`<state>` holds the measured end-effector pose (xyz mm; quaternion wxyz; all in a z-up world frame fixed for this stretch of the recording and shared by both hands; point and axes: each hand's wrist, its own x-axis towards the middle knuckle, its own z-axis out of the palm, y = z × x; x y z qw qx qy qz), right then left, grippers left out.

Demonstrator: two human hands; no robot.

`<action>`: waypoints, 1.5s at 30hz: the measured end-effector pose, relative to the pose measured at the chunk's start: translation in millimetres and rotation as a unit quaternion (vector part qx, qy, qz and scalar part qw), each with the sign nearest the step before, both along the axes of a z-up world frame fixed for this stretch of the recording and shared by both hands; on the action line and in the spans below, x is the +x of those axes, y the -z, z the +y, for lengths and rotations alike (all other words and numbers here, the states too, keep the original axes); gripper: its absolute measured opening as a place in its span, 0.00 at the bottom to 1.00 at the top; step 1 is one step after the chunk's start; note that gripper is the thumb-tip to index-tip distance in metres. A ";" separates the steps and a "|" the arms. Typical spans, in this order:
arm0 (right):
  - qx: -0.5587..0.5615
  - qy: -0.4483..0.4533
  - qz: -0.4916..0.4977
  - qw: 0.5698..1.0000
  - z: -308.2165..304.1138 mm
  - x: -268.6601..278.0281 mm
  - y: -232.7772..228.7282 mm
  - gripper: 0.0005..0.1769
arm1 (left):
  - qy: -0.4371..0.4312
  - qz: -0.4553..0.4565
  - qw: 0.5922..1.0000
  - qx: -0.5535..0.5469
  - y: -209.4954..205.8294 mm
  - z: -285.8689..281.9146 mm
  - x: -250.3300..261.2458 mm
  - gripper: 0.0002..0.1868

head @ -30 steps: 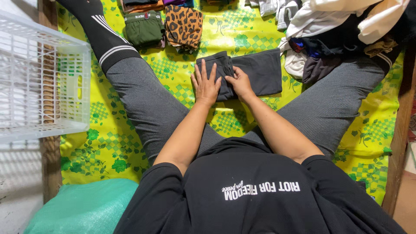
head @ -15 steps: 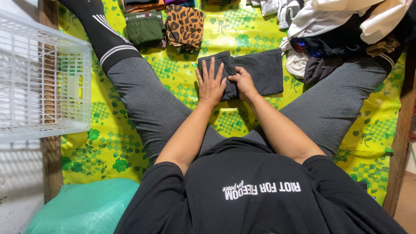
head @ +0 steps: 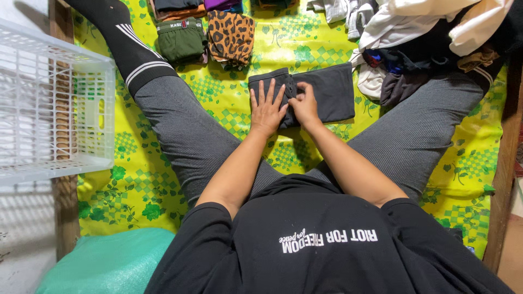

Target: The person lies on a bed and folds several pieces of clothing one by one, including a striped garment, a leopard-print top, a purple garment, and a dark tank top. Each item is smoothed and folded into a compact shape and placed in a growing pile.

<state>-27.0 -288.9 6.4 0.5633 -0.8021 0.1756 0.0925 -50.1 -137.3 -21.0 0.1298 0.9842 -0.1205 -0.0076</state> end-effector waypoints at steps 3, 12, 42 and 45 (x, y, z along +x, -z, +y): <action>-0.228 -0.152 -0.261 0.926 0.7 -6.1 -20.0 0.32 | 0.002 0.002 1.000 0.024 -2.9 -1.8 1.5 0.38; -0.312 -0.331 -0.278 0.846 -18.6 7.7 1.5 0.32 | 0.004 0.060 0.995 0.083 -16.9 -2.0 -1.3 0.46; 0.045 -0.113 -0.096 0.988 -45.9 41.3 -38.1 0.37 | -0.036 0.036 0.945 -0.322 21.5 -7.3 25.1 0.21; -0.071 -0.171 -0.154 0.971 -8.9 31.1 -26.1 0.40 | -0.198 0.132 0.821 -0.518 36.0 18.2 34.5 0.18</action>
